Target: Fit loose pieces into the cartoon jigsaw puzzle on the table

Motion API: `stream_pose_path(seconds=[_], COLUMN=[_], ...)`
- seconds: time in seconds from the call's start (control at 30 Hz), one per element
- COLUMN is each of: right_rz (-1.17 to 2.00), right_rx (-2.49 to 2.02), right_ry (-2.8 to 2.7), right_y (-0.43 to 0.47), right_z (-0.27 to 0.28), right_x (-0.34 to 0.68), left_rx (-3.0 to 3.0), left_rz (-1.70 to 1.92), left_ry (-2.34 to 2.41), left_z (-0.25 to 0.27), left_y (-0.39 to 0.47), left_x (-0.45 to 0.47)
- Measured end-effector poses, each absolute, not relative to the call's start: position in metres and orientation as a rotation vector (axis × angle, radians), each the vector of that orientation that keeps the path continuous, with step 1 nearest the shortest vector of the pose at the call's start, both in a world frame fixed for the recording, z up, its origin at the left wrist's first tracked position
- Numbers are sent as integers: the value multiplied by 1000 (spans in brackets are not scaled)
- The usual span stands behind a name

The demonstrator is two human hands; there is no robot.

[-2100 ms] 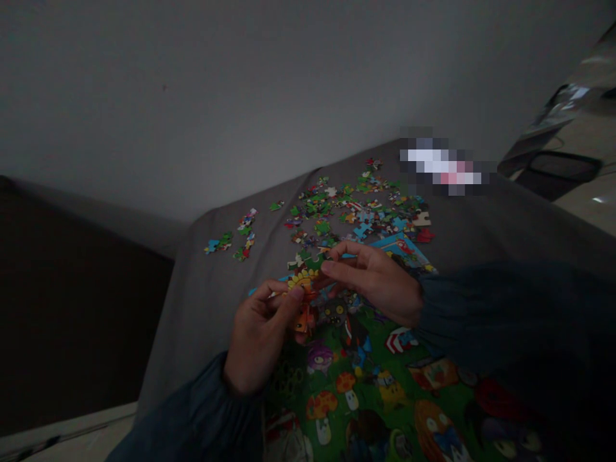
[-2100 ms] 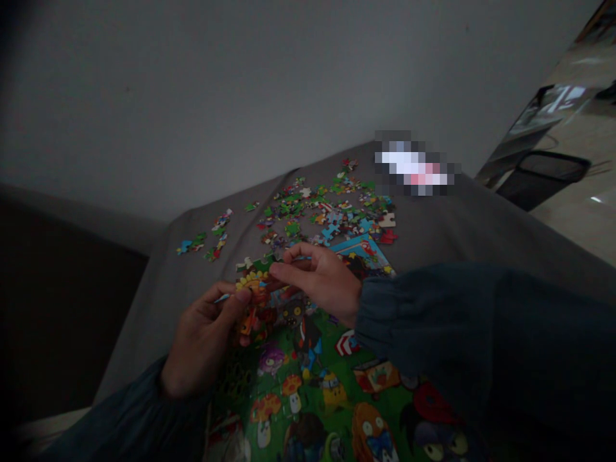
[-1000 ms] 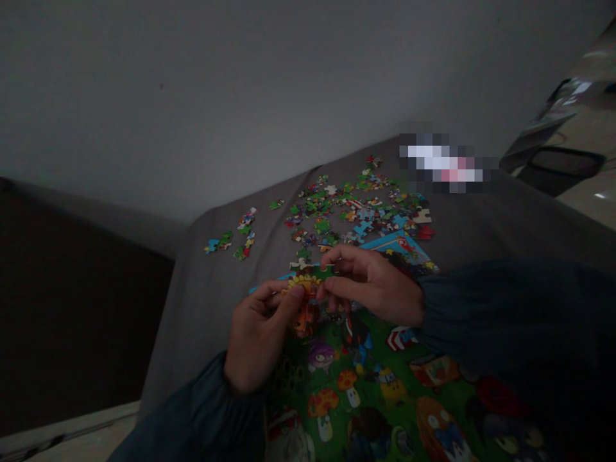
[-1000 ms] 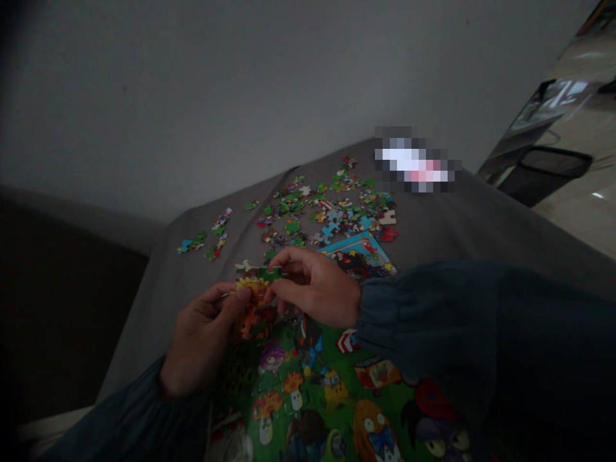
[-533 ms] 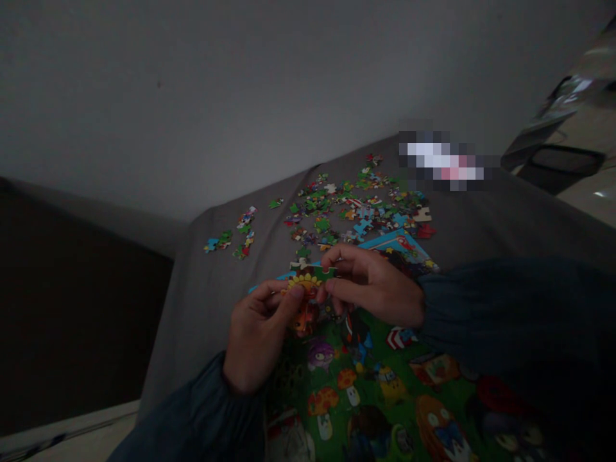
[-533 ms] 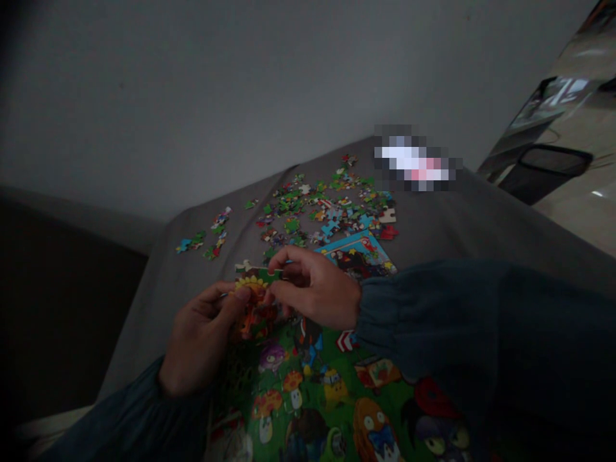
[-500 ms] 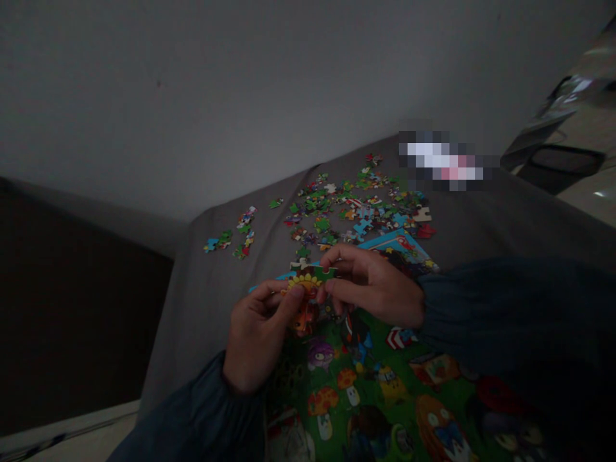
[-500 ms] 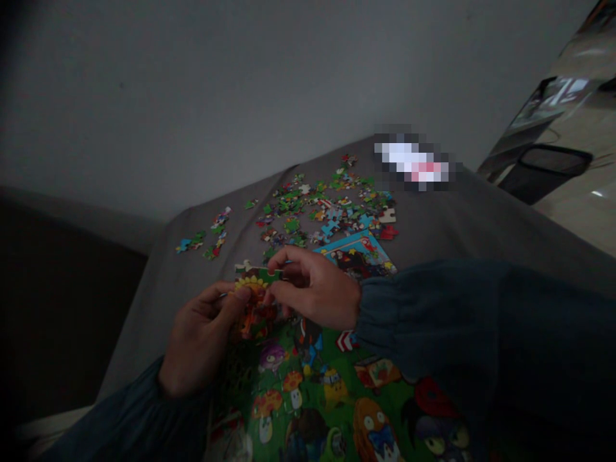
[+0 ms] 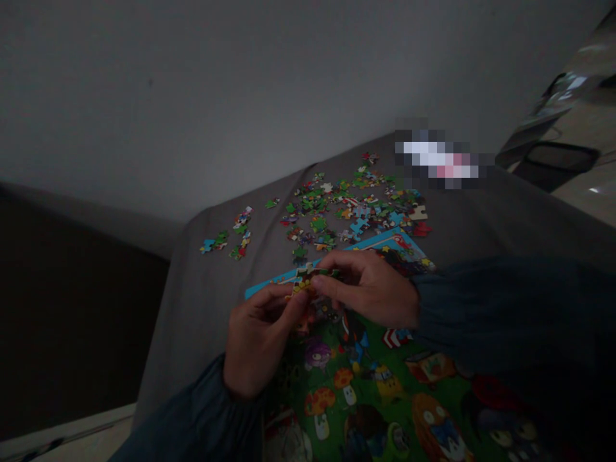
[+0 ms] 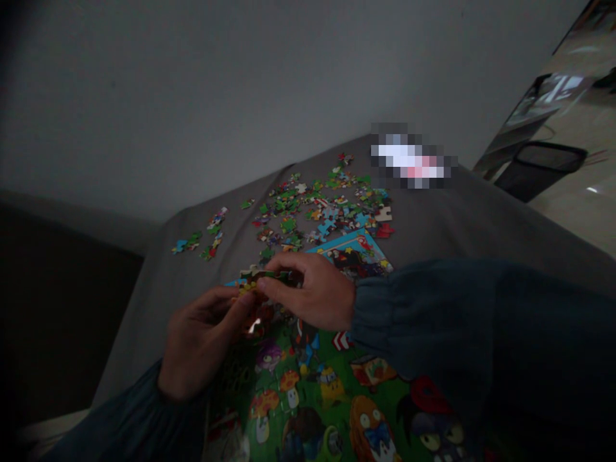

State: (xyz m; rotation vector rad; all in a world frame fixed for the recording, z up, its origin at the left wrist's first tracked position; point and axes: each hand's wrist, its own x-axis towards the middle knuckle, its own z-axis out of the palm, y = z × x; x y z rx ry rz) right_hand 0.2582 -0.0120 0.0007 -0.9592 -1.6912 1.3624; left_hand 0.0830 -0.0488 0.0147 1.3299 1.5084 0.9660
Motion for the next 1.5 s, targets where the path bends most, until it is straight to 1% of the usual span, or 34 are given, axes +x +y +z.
stream_pose_path(seconds=[0.1,0.17,0.4,0.57,0.67,0.8,1.03,1.2,1.37,1.5], right_rz=[1202,1171,1217,1289,1326,1394,1592,1615,1618,1621], right_rx=[-961,-955,-967,-1046,-1096,-1141,-1096,-1037,-1008,-966], right_ry=[-1747,-1740,-1698,-1588,-1534,-1445,-1188,-1124,-1079,-1066], right_y=[-12,-12,-10,-6,-4,-3,-3,-1,-2,-2], right_z=[2,3,3,0,1,2,0,-1,2,1], right_x=[259,259,258,259,260,260,258,258,257,256], left_rx=[1385,1396,1273,939,921,1036,1044,972,1073,1082], left_rz=[988,992,929,927,857,797,843,880,938,951], left_ry=[1549,1556,1489,1251,1153,1186,1187,1226,1354,1337], left_z=[14,14,15,12,11,10,7,7,5,4], left_y=[-49,-49,-47,-45,-43,-41,-40,-42,-42,-41], left_x=[84,84,81,75,72,70,68,67,65,67])
